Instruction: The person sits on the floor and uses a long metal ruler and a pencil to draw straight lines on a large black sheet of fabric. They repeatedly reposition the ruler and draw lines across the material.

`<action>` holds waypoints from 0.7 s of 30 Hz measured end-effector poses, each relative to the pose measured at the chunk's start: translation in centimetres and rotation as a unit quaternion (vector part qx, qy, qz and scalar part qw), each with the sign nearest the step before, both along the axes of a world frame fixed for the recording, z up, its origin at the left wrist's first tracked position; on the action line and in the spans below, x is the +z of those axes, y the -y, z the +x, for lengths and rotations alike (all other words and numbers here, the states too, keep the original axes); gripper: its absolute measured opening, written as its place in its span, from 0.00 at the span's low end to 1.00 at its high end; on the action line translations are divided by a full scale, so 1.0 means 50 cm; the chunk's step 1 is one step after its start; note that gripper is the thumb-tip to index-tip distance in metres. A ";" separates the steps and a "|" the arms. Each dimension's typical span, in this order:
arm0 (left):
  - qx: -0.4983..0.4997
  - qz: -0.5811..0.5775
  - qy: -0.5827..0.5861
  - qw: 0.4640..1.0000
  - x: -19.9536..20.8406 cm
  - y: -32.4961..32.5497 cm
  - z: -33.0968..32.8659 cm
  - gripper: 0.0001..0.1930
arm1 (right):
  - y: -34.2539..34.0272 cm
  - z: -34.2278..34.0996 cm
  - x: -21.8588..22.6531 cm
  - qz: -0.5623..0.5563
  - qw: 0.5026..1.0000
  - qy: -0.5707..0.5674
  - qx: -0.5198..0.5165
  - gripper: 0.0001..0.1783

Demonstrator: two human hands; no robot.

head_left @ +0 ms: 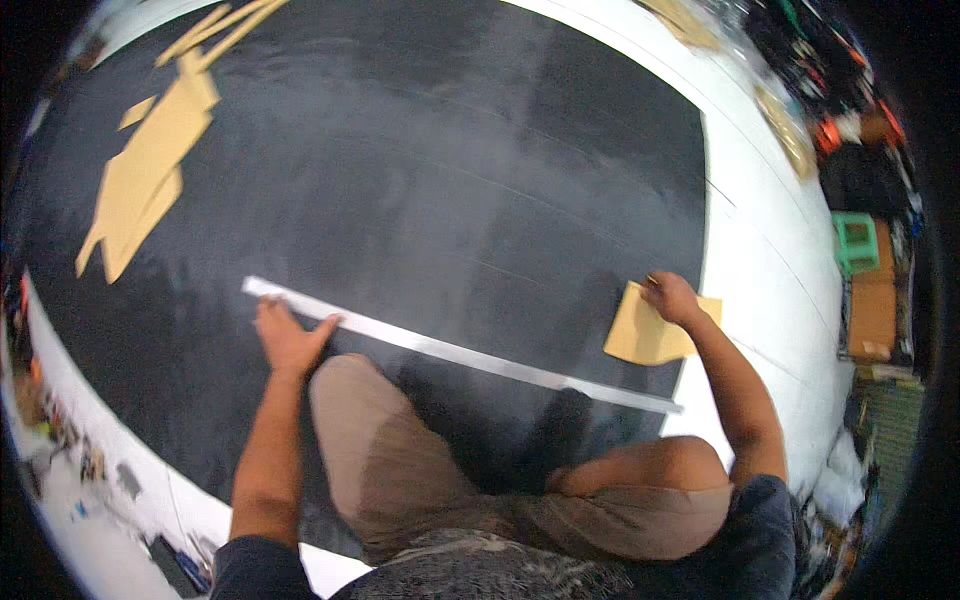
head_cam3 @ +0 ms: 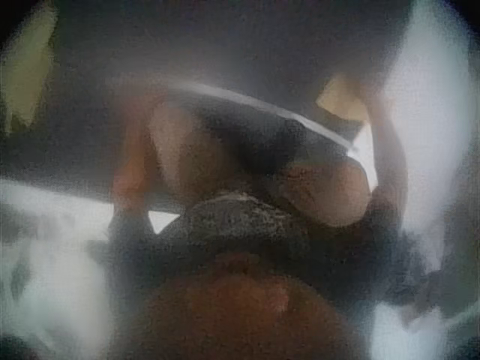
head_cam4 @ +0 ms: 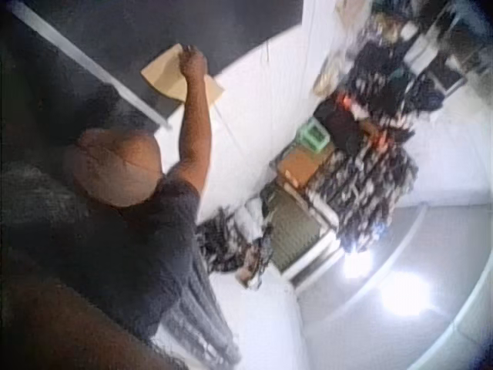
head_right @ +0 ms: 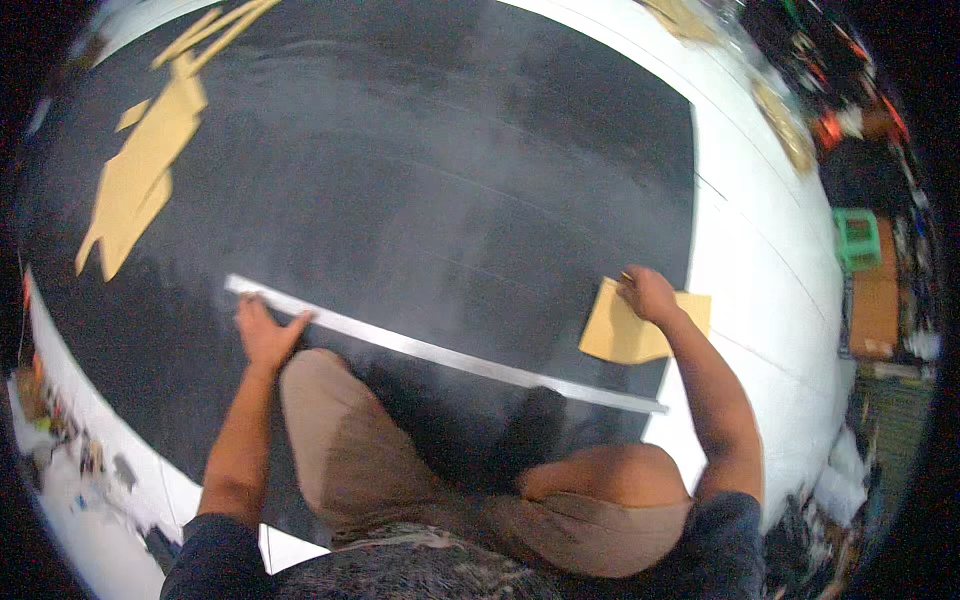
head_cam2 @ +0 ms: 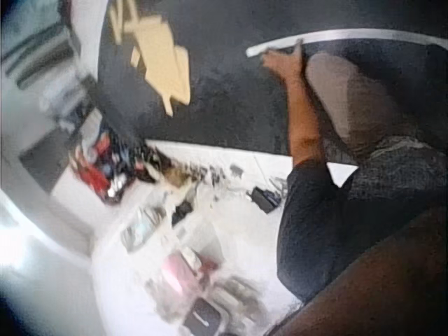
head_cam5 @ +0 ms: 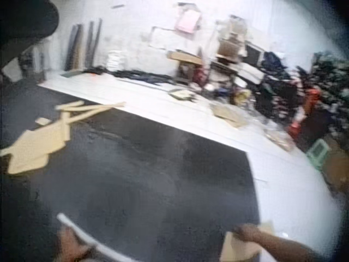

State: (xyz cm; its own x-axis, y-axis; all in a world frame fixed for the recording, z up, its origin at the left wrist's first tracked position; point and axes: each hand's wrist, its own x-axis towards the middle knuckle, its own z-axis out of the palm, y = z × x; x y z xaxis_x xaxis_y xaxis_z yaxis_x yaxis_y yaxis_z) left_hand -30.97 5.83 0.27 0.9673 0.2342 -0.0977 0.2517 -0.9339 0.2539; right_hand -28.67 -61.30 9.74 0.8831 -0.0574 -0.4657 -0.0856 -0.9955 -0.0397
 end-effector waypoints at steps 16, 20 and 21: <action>0.042 0.142 -0.289 0.946 0.028 -0.012 0.075 0.75 | 0.240 -0.252 -0.109 0.123 0.985 0.056 -0.107 0.15; 0.043 0.129 -0.333 0.933 0.050 -0.006 0.099 0.77 | 0.220 -0.268 -0.113 0.123 0.984 0.087 -0.095 0.18; 0.045 0.129 -0.338 0.931 0.046 -0.010 0.103 0.77 | 0.215 -0.270 -0.110 0.116 0.985 0.091 -0.093 0.18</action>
State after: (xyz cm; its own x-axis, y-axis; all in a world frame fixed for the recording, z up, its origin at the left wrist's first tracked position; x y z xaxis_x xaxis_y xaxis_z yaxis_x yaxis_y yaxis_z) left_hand -25.82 6.35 2.59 0.6809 0.4110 -0.6061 0.3533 -0.9093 -0.2198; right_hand -42.20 -72.04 4.24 0.9370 -0.1372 -0.3212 -0.2366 -0.9258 -0.2947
